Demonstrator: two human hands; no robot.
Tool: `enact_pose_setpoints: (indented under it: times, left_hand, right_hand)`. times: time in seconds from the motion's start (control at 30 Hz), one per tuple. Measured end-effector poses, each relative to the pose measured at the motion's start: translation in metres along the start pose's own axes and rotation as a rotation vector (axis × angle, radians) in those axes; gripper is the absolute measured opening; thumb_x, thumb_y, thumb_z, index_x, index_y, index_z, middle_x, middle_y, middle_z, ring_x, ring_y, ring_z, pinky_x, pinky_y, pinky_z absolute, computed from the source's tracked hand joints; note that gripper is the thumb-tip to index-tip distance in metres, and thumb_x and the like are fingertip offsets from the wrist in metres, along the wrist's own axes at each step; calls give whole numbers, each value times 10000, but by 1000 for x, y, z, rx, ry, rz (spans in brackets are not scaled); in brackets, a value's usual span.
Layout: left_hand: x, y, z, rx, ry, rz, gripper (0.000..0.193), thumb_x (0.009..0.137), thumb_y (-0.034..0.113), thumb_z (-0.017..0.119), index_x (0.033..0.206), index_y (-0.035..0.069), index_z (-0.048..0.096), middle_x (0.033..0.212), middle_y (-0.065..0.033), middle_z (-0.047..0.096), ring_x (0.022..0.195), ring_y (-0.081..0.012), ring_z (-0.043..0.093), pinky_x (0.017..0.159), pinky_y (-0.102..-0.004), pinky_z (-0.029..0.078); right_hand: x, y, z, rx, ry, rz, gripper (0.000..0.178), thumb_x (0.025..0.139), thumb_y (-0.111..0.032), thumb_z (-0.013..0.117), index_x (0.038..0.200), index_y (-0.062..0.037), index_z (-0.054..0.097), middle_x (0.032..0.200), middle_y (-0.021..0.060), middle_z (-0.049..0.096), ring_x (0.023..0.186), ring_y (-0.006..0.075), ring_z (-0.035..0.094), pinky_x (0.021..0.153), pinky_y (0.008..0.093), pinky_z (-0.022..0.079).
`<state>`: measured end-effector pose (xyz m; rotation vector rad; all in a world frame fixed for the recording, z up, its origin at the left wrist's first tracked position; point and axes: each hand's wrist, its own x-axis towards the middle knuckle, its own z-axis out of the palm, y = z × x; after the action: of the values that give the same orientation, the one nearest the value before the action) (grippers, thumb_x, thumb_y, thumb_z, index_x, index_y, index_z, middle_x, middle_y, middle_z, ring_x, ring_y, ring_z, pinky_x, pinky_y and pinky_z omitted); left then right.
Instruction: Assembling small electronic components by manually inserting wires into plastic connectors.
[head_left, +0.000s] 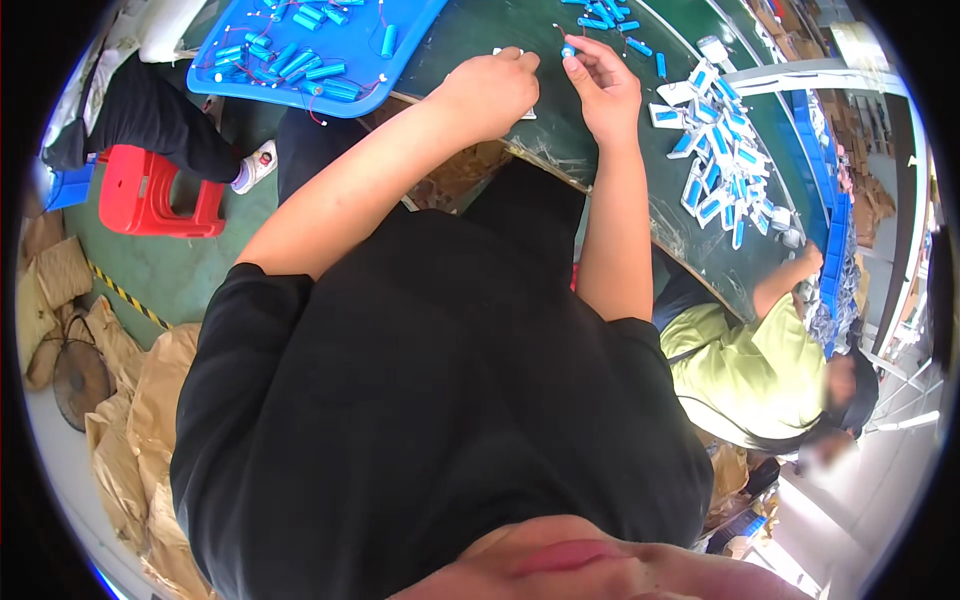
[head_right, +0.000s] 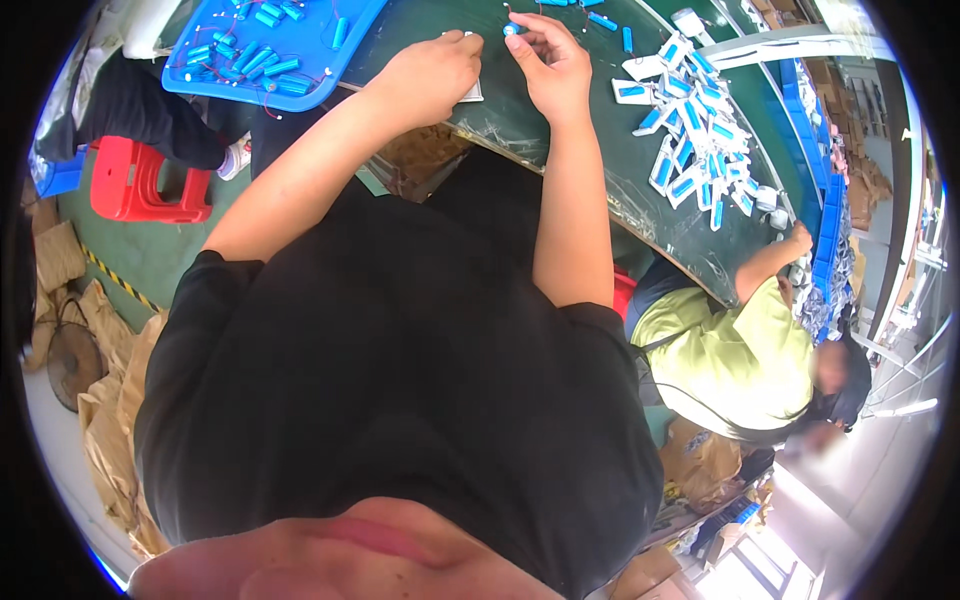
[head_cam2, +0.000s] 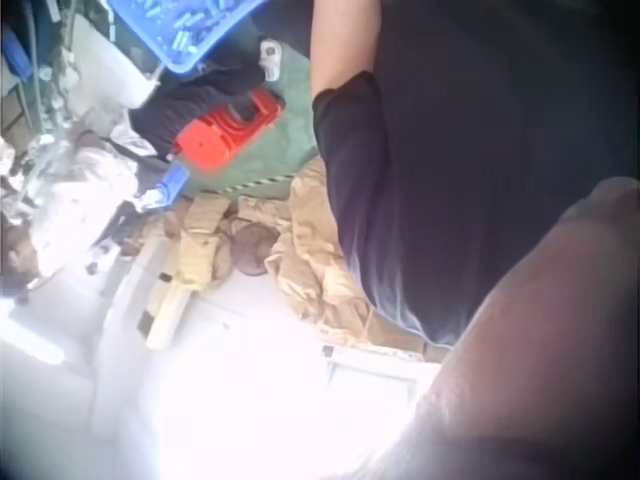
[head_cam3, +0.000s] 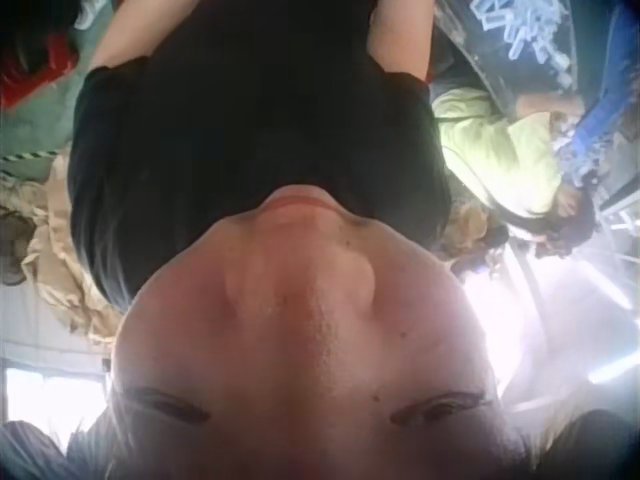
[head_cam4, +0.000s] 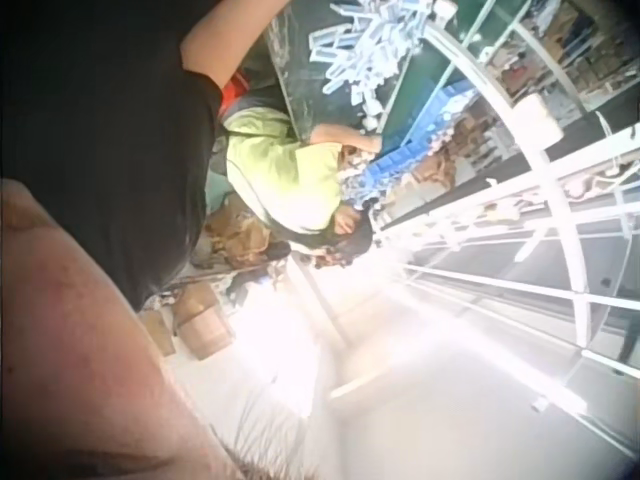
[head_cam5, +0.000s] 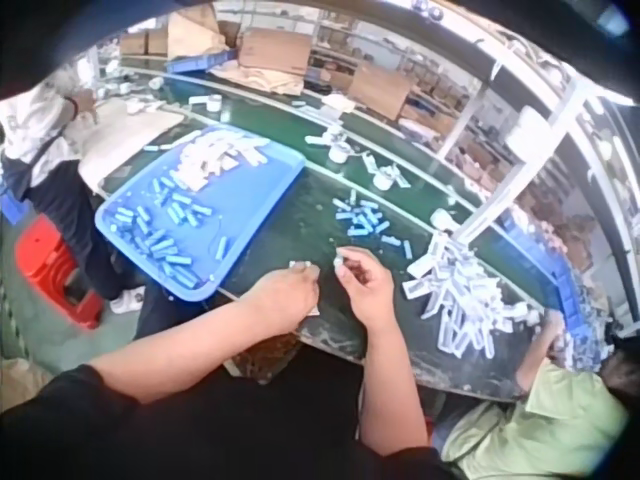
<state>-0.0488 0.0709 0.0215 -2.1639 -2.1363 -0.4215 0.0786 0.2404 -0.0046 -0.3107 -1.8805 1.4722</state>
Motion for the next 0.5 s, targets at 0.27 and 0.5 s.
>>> enact_pose_setpoints:
  times: [0.27,0.5]
  left_hand:
    - [11,-5,-14,-71,-21,21,142,753,-53,668,892,-29,686,1032,-154,644,1075,-346,655,871,-459,572]
    - [12,5,-18,142,-95,70,130,762,-22,699,890,-17,725,1141,-156,669,1092,-327,676,888,-433,590]
  right_hand:
    - [0,-3,-7,57,-4,-5,303,977,-81,754,1266,1,709,1028,1,707,928,69,625,833,218,495]
    - [-2,-10,0,95,-49,-29,263,966,-83,743,1225,-36,724,1015,2,705,920,98,644,834,257,513]
